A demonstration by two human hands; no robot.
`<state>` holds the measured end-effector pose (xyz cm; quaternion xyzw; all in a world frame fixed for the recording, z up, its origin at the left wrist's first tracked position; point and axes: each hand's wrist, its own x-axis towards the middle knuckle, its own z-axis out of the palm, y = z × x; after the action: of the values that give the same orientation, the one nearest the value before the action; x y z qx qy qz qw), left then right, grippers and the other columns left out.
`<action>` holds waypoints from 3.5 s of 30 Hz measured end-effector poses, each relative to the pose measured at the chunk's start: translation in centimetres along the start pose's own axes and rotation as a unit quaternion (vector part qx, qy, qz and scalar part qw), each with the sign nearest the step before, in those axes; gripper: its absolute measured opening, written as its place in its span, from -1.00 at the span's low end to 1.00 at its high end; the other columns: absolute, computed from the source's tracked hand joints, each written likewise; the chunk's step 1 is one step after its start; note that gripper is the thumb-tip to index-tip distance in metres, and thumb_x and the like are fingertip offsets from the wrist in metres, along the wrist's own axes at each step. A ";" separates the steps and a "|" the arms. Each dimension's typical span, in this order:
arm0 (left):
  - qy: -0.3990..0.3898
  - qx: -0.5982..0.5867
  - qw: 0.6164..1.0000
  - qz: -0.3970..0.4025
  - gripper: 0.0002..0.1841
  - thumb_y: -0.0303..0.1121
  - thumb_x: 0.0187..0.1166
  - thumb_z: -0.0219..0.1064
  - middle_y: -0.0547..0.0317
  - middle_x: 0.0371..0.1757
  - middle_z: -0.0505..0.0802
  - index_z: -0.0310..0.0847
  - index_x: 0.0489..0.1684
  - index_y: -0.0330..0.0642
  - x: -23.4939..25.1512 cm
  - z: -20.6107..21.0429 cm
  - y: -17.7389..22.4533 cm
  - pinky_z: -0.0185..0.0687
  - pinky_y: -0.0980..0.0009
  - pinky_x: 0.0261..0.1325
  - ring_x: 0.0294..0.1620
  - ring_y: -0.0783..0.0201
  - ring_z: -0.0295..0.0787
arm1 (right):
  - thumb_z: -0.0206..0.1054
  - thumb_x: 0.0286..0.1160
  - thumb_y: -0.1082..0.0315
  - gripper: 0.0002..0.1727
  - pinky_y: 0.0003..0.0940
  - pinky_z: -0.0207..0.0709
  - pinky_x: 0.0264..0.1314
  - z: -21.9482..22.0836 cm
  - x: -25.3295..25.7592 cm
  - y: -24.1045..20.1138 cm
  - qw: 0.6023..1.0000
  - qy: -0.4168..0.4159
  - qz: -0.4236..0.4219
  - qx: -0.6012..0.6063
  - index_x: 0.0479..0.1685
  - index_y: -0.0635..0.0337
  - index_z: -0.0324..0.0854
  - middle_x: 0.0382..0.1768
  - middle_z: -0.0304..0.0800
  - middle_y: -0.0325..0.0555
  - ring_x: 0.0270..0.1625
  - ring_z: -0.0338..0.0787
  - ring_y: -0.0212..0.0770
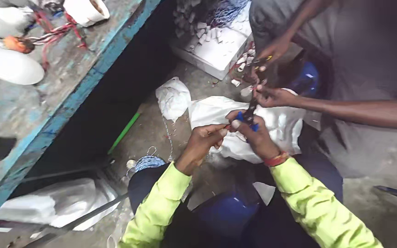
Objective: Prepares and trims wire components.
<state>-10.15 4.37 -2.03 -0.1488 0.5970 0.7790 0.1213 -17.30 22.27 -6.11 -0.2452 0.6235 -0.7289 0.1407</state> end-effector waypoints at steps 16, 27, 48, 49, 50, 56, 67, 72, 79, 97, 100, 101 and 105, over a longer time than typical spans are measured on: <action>0.133 -0.165 0.976 -0.043 -0.83 -0.56 0.69 0.20 0.13 -0.46 0.85 0.74 -0.04 -0.38 1.1 0.3 -1.6 0.76 0.51 -0.35 -0.53 0.38 0.77 | 0.20 0.64 0.38 -0.79 -0.42 0.59 -0.27 1.6 0.3 1.4 0.985 0.013 0.019 -0.171 -0.04 0.35 0.66 -0.37 0.69 -0.08 -0.39 0.65 -0.35; 0.129 0.149 0.977 0.078 -0.76 -0.33 0.61 0.44 0.16 -0.36 0.85 0.81 0.14 -0.18 -0.2 -1.9 -1.9 0.62 0.49 -0.45 -0.56 0.41 0.63 | 0.39 0.50 0.16 -0.40 0.01 0.71 0.13 0.8 0.1 1.0 0.933 0.019 0.034 -0.357 0.51 0.28 0.53 0.17 0.75 0.20 0.08 0.81 0.03; 0.143 0.142 0.974 0.108 -0.75 -0.40 0.60 0.43 0.14 -0.49 0.76 0.84 0.18 -0.14 0.0 -1.7 -2.5 0.47 0.54 -0.61 -0.67 0.37 0.52 | 0.49 0.05 0.37 -0.22 0.22 0.62 0.06 0.3 -0.3 1.0 0.900 -0.032 0.112 -0.420 0.54 0.08 0.57 0.22 0.68 0.18 0.20 0.71 0.19; 0.143 0.141 0.973 0.116 -0.76 -0.45 0.60 0.43 0.15 -0.45 0.77 0.83 0.17 -0.20 0.2 -1.6 -2.3 0.52 0.55 -0.55 -0.62 0.39 0.56 | 0.49 0.06 0.36 -0.23 0.21 0.62 0.08 0.3 -0.3 1.2 0.899 -0.036 0.111 -0.423 0.53 0.09 0.58 0.20 0.69 0.17 0.20 0.71 0.19; 0.143 0.145 0.972 0.122 -0.76 -0.46 0.59 0.43 0.16 -0.44 0.77 0.83 0.16 -0.22 0.3 -1.5 -2.3 0.54 0.55 -0.52 -0.60 0.39 0.57 | 0.49 0.05 0.35 -0.24 0.20 0.62 0.08 0.3 -0.3 1.5 0.898 -0.038 0.108 -0.424 0.51 0.09 0.60 0.18 0.70 0.17 0.19 0.71 0.18; 0.124 0.188 0.966 0.124 -0.77 -0.43 0.59 0.44 0.11 -0.44 0.75 0.84 0.14 -0.16 0.0 -2.2 -2.8 0.48 0.50 -0.65 -0.68 0.33 0.52 | 0.48 0.03 0.35 -0.25 0.19 0.61 0.10 0.3 -0.1 1.8 0.899 -0.045 0.099 -0.425 0.49 0.11 0.61 0.16 0.71 0.18 0.19 0.71 0.20; 0.116 0.186 0.963 0.159 -0.81 -0.50 0.54 0.46 0.09 -0.28 0.78 0.85 0.04 -0.28 0.8 -2.0 -2.9 0.67 0.50 -0.50 -0.56 0.35 0.64 | 0.44 0.08 0.40 -0.56 0.17 0.61 -0.28 0.4 -0.2 1.2 0.880 -0.047 0.093 -0.463 0.09 0.24 0.75 -0.21 0.76 0.13 -0.22 0.78 0.14; 0.114 0.190 0.962 0.161 -0.83 -0.50 0.54 0.46 0.10 -0.33 0.77 0.86 0.00 -0.27 0.6 -2.0 -2.9 0.63 0.50 -0.51 -0.56 0.35 0.63 | 0.43 0.04 0.38 -0.58 0.16 0.59 -0.31 0.4 -0.2 1.3 0.876 -0.041 0.066 -0.476 0.02 0.26 0.74 -0.24 0.73 0.15 -0.22 0.78 0.17; 0.114 0.190 0.962 0.161 -0.82 -0.51 0.54 0.46 0.09 -0.28 0.76 0.85 0.03 -0.29 0.7 -2.0 -2.9 0.58 0.54 -0.55 -0.58 0.37 0.59 | 0.42 -0.02 0.39 -0.58 0.16 0.55 -0.35 0.3 -0.2 1.3 0.868 -0.041 0.051 -0.492 -0.02 0.29 0.73 -0.29 0.70 0.17 -0.26 0.77 0.21; 0.156 0.190 0.955 0.165 -0.83 -0.36 0.59 0.45 0.24 -0.35 0.70 0.89 0.01 -0.14 0.7 -1.9 -3.1 0.41 0.53 -0.52 -0.51 0.40 0.50 | 0.20 0.26 0.53 -0.80 -0.55 0.44 -0.55 2.7 -1.2 1.9 0.929 -0.020 0.354 0.102 -0.21 0.10 0.65 -0.58 0.53 -0.37 -0.62 0.45 -0.49; 0.167 0.170 0.961 0.142 -0.82 -0.37 0.59 0.45 0.22 -0.35 0.70 0.88 0.02 -0.15 0.0 -1.7 -3.2 0.44 0.50 -0.52 -0.52 0.38 0.50 | 0.04 0.30 0.45 -0.82 -0.56 0.55 -0.50 1.8 -0.8 1.8 0.869 0.124 0.385 0.284 -0.31 -0.01 0.54 -0.58 0.62 -0.39 -0.57 0.59 -0.50; 0.168 0.163 0.963 0.135 -0.83 -0.40 0.58 0.45 0.21 -0.32 0.73 0.89 0.01 -0.17 -0.4 -1.7 -3.4 0.49 0.49 -0.49 -0.49 0.38 0.54 | -0.02 0.40 0.37 -0.83 -0.58 0.58 -0.44 -0.2 0.1 1.7 0.846 0.205 0.360 0.335 -0.37 -0.08 0.47 -0.56 0.62 -0.39 -0.53 0.63 -0.50; 0.146 0.078 0.980 0.109 -0.79 -0.46 0.59 0.40 0.22 -0.28 0.75 0.85 0.10 -0.16 -1.1 -2.9 -4.6 0.38 0.56 -0.57 -0.59 0.46 0.41 | 0.02 0.31 0.39 -0.81 -0.37 0.69 -0.33 -4.9 2.0 0.9 0.875 0.285 0.275 0.278 -0.30 -0.09 0.53 -0.61 0.59 -0.37 -0.53 0.65 -0.38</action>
<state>-7.21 2.70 -6.43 -0.1850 0.6796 0.7086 -0.0415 -21.65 25.23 -7.13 0.2039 0.4504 -0.8424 0.2141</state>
